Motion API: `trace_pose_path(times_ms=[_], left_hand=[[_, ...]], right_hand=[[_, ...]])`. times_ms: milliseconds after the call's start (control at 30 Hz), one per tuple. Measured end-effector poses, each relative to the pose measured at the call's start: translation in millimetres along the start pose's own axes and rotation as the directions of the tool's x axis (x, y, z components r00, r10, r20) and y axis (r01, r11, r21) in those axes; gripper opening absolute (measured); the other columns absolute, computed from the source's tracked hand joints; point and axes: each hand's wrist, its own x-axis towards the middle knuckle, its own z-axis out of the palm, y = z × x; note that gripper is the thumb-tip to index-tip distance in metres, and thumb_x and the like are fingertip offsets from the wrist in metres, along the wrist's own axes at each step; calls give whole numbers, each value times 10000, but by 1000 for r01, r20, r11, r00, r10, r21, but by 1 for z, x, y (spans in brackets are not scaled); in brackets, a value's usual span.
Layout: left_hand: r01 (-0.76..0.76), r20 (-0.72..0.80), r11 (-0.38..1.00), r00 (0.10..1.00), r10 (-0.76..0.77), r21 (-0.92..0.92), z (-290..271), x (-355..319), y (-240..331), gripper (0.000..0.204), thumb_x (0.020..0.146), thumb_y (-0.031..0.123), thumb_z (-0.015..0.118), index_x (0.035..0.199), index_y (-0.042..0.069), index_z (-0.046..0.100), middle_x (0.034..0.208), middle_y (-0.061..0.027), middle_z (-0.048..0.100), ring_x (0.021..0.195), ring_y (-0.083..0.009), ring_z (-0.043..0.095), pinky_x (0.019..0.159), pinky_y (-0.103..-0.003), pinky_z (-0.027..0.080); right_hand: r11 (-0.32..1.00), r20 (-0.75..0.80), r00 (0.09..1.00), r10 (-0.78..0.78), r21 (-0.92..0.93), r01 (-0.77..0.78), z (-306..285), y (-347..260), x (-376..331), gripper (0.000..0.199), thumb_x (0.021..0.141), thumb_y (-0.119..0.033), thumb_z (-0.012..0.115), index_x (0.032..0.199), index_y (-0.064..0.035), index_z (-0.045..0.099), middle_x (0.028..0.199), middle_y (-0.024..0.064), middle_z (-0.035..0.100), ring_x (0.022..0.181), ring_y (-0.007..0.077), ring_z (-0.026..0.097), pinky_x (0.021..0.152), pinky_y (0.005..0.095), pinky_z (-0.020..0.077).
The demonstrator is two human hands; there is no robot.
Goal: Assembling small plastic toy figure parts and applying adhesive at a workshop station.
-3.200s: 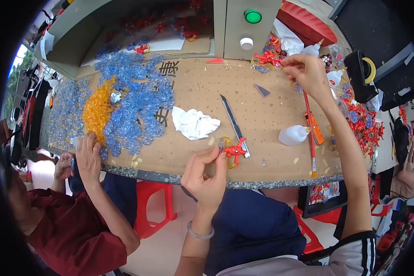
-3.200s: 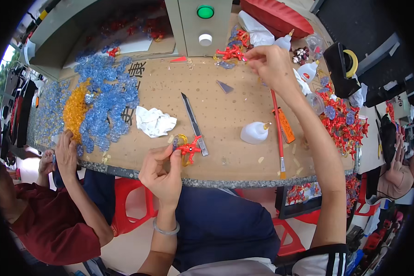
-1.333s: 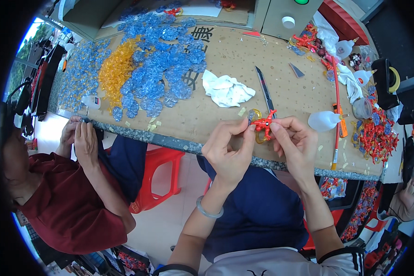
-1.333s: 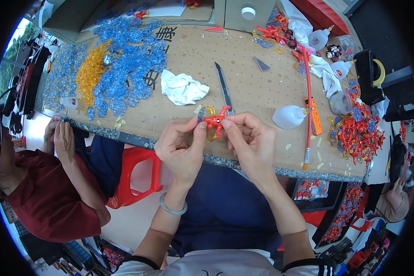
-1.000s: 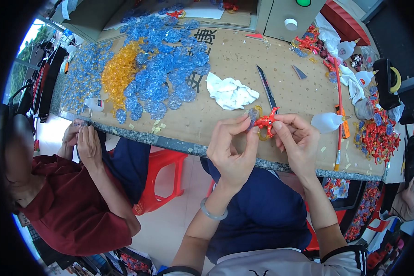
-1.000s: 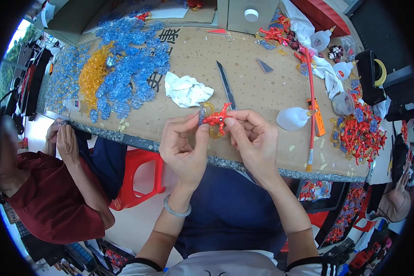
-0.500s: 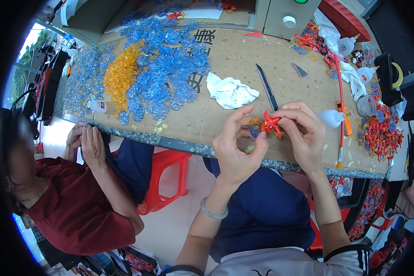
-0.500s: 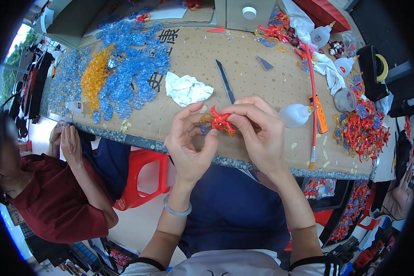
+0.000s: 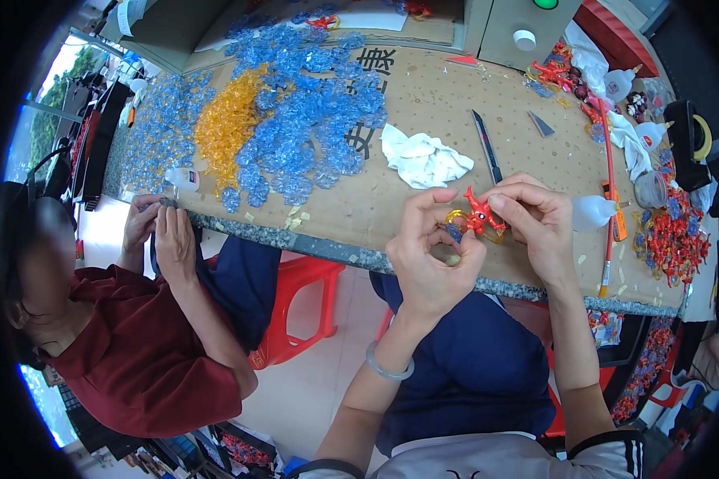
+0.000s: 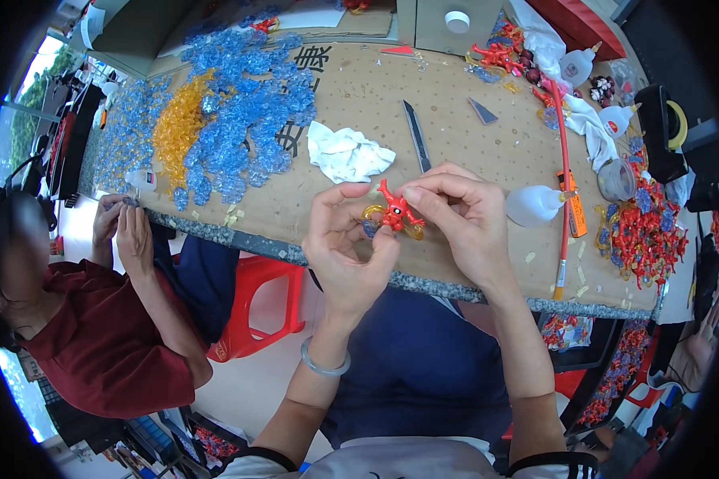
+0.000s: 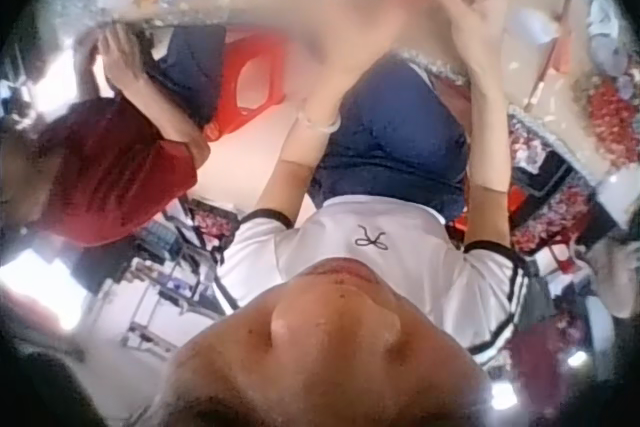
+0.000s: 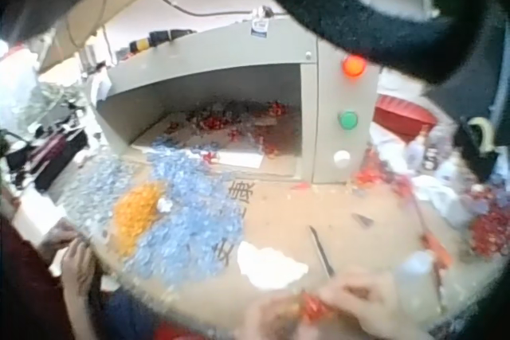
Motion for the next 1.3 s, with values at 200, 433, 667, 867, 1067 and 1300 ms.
trace_pose_path(times_ms=[200, 433, 667, 867, 1067, 1300], left_hand=[[-4, -2, 1000, 1000, 4, 1, 0, 1, 0, 417, 684, -59, 611, 1080, -55, 485, 740, -105, 642, 666, -122, 651, 571, -218, 519], [-40, -12, 999, 999, 40, -25, 0, -3, -2, 423, 702, -66, 646, 1090, -57, 478, 847, -124, 629, 748, -125, 642, 599, -223, 523], [5, 121, 966, 992, 27, -257, -8, -3, 4, 526, 710, -61, 705, 1159, -45, 432, 906, -127, 619, 780, -139, 633, 633, -226, 524], [0, 113, 963, 993, 31, -271, -8, -6, -2, 557, 695, -79, 730, 1165, -37, 434, 960, -133, 606, 797, -145, 634, 669, -236, 531], [-108, 44, 977, 992, 118, -183, -5, -5, -6, 526, 690, -110, 731, 1141, -42, 470, 1066, -155, 573, 891, -173, 629, 723, -258, 532], [-170, -5, 982, 985, 170, -81, -4, -6, -8, 501, 686, -129, 716, 1121, -34, 487, 1055, -148, 586, 957, -196, 615, 795, -277, 502]], right_hand=[[999, -15, 1000, -18, -35, 18, 0, 0, 1, 135, 857, -33, 616, 933, 54, 686, 871, 62, 598, 772, 80, 557, 662, 204, 449], [996, 21, 996, -88, -16, 88, 0, 1, 2, 141, 868, -37, 603, 943, 56, 679, 897, 66, 599, 798, 91, 577, 687, 210, 465], [998, 21, 998, -54, 32, 54, -6, -4, 1, 146, 883, -46, 585, 934, 58, 675, 917, 67, 605, 806, 89, 574, 698, 219, 465], [997, 33, 999, -35, 68, 33, -9, -4, 2, 147, 885, -54, 586, 939, 45, 681, 921, 63, 605, 806, 79, 562, 696, 209, 450], [989, 7, 990, -141, 44, 141, -9, -6, 1, 144, 878, -43, 594, 959, 31, 688, 934, 55, 592, 800, 72, 557, 670, 194, 440], [965, 7, 967, -256, -63, 256, -10, 8, 1, 146, 844, -29, 641, 971, 1, 705, 953, 45, 563, 690, 23, 484, 543, 159, 352]])
